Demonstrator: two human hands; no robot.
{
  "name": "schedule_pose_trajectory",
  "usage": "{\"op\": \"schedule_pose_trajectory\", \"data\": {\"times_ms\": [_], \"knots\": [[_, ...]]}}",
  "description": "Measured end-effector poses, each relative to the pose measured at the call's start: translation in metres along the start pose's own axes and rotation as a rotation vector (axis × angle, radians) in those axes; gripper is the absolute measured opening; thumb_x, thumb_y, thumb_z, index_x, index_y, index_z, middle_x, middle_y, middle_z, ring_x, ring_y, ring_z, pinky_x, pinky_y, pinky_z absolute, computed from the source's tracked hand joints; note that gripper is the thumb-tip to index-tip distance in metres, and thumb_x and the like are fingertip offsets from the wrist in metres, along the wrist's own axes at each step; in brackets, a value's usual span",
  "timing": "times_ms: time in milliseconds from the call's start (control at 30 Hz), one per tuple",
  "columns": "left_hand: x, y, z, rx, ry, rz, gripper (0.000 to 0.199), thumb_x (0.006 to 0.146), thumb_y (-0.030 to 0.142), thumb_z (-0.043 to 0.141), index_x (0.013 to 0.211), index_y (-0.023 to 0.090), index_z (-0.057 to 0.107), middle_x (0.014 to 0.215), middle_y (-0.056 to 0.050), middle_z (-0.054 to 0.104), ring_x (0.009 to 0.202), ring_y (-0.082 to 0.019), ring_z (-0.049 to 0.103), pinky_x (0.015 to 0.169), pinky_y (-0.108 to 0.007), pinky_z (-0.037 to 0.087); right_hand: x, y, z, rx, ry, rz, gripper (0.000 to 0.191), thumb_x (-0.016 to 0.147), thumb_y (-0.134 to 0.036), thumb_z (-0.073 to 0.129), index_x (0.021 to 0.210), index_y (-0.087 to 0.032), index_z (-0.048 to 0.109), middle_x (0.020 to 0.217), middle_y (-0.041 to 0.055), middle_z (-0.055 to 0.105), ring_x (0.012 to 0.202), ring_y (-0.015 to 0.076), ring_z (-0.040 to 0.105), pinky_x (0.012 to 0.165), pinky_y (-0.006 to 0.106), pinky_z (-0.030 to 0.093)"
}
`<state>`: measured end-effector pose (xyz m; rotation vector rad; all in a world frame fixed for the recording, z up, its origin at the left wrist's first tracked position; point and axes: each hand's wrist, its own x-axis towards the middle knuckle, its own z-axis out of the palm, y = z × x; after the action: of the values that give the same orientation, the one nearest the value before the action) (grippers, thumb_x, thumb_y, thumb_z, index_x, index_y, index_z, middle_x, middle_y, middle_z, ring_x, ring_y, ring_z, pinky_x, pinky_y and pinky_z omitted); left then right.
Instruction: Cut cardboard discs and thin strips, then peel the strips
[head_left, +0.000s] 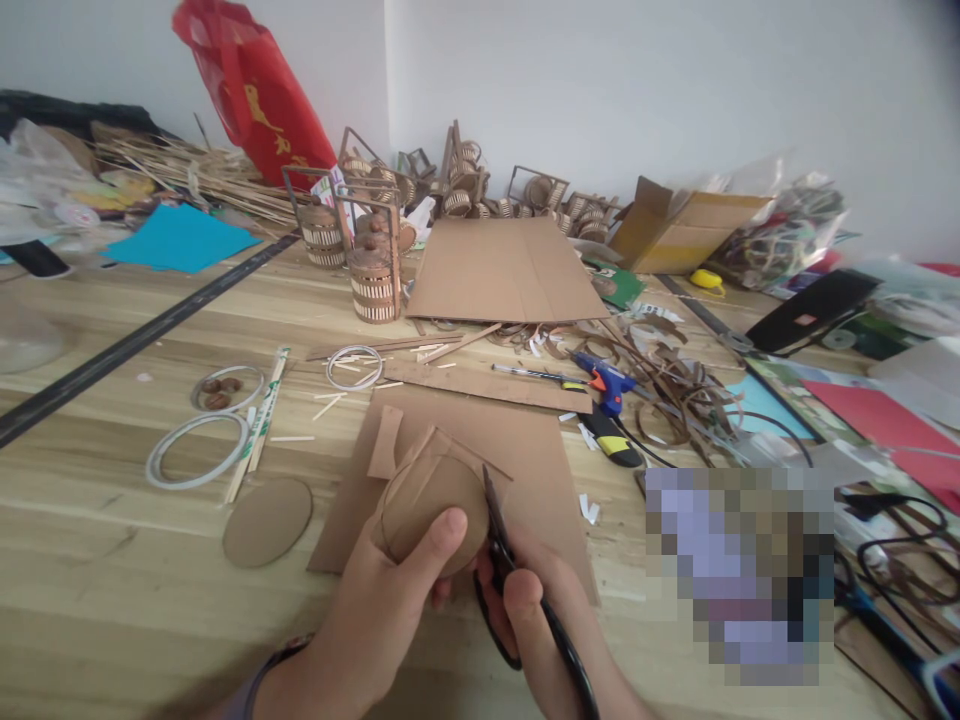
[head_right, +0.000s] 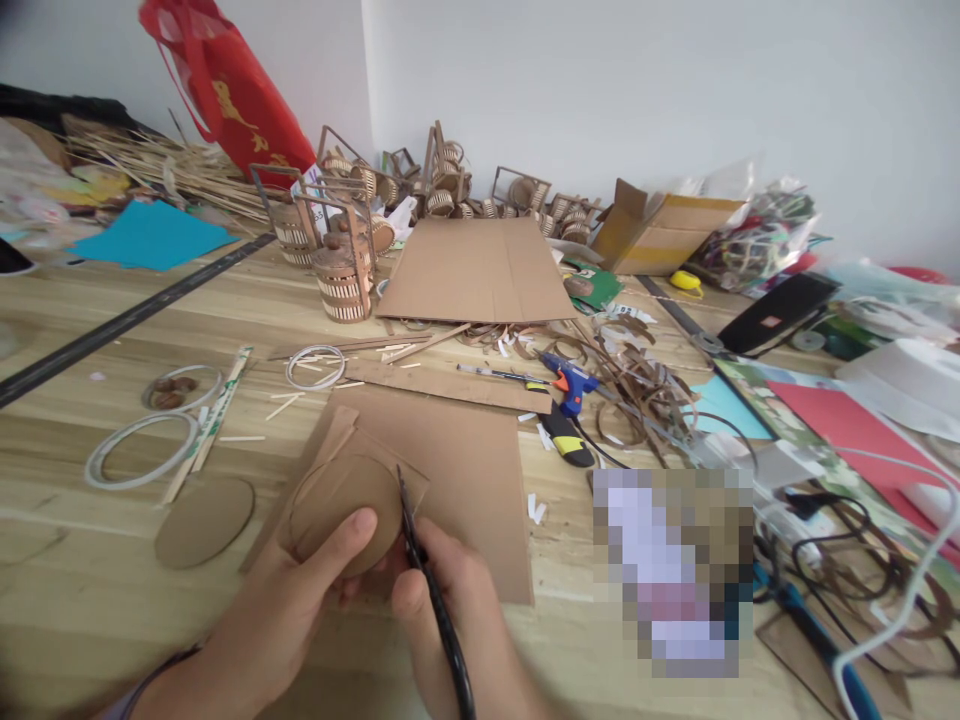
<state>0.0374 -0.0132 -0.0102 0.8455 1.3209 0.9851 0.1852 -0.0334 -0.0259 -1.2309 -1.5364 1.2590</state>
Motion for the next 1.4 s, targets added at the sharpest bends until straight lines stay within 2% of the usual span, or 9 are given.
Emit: {"op": "schedule_pose_trajectory", "data": {"times_ms": [233, 467, 633, 833, 1000, 1167, 1300, 1400], "knots": [[0.002, -0.009, -0.005, 0.026, -0.002, -0.003, 0.047, 0.070, 0.063, 0.074, 0.066, 0.018, 0.062, 0.054, 0.001, 0.057, 0.049, -0.014, 0.050, 0.044, -0.023, 0.040, -0.002, -0.003, -0.001, -0.011, -0.016, 0.014, 0.070, 0.082, -0.088, 0.029, 0.072, -0.022, 0.051, 0.050, -0.0058, 0.035, 0.040, 0.0082, 0.027, 0.040, 0.022, 0.029], [0.002, -0.002, -0.005, 0.014, -0.045, 0.012, 0.045, 0.071, 0.063, 0.073, 0.070, 0.018, 0.066, 0.054, 0.002, 0.056, 0.049, -0.014, 0.049, 0.046, -0.024, 0.041, 0.000, -0.003, -0.001, -0.039, 0.016, -0.027, 0.068, 0.085, -0.085, 0.029, 0.068, -0.022, 0.048, 0.055, -0.0044, 0.037, 0.047, 0.0098, 0.030, 0.046, 0.022, 0.035], [0.001, -0.001, -0.005, 0.002, -0.067, -0.006, 0.043, 0.073, 0.061, 0.072, 0.074, 0.018, 0.069, 0.057, 0.000, 0.059, 0.053, -0.016, 0.054, 0.047, -0.024, 0.042, -0.002, -0.001, 0.000, -0.053, 0.019, -0.012, 0.069, 0.085, -0.085, 0.027, 0.067, -0.022, 0.047, 0.052, -0.0052, 0.036, 0.046, 0.0097, 0.029, 0.045, 0.022, 0.033], [0.001, -0.005, -0.008, -0.021, -0.071, -0.013, 0.045, 0.073, 0.062, 0.074, 0.075, 0.017, 0.068, 0.064, 0.000, 0.062, 0.055, -0.014, 0.053, 0.049, -0.023, 0.043, -0.002, -0.004, 0.001, -0.030, 0.002, 0.018, 0.068, 0.083, -0.087, 0.030, 0.067, -0.023, 0.045, 0.050, -0.0056, 0.032, 0.044, 0.0103, 0.028, 0.043, 0.024, 0.026], [0.002, -0.009, -0.008, -0.006, -0.051, -0.027, 0.047, 0.073, 0.063, 0.073, 0.067, 0.018, 0.063, 0.055, 0.001, 0.055, 0.054, -0.016, 0.053, 0.050, -0.024, 0.044, -0.001, -0.006, 0.002, -0.035, 0.031, -0.029, 0.070, 0.084, -0.087, 0.030, 0.068, -0.022, 0.050, 0.053, -0.0048, 0.033, 0.047, 0.0110, 0.029, 0.045, 0.024, 0.031], [0.002, -0.004, -0.005, -0.078, -0.010, -0.033, 0.048, 0.071, 0.064, 0.075, 0.079, 0.017, 0.067, 0.064, -0.001, 0.065, 0.055, -0.015, 0.056, 0.047, -0.023, 0.045, -0.001, -0.004, 0.001, -0.027, 0.014, -0.001, 0.069, 0.085, -0.085, 0.030, 0.072, -0.021, 0.055, 0.051, -0.0051, 0.035, 0.044, 0.0101, 0.029, 0.043, 0.023, 0.031], [0.001, 0.001, -0.006, -0.016, 0.035, -0.029, 0.051, 0.069, 0.066, 0.073, 0.075, 0.016, 0.067, 0.063, -0.004, 0.067, 0.054, -0.017, 0.059, 0.047, -0.024, 0.047, -0.001, -0.001, 0.000, -0.013, 0.020, -0.028, 0.068, 0.084, -0.085, 0.033, 0.073, -0.021, 0.053, 0.052, -0.0051, 0.038, 0.045, 0.0099, 0.031, 0.046, 0.023, 0.033], [0.001, 0.005, -0.007, 0.027, 0.044, -0.022, 0.051, 0.068, 0.066, 0.073, 0.078, 0.017, 0.069, 0.066, -0.004, 0.069, 0.057, -0.019, 0.062, 0.048, -0.025, 0.050, 0.000, -0.003, -0.002, 0.004, -0.006, -0.019, 0.070, 0.079, -0.089, 0.036, 0.072, -0.021, 0.050, 0.051, -0.0064, 0.037, 0.044, 0.0089, 0.030, 0.045, 0.023, 0.029]]}}
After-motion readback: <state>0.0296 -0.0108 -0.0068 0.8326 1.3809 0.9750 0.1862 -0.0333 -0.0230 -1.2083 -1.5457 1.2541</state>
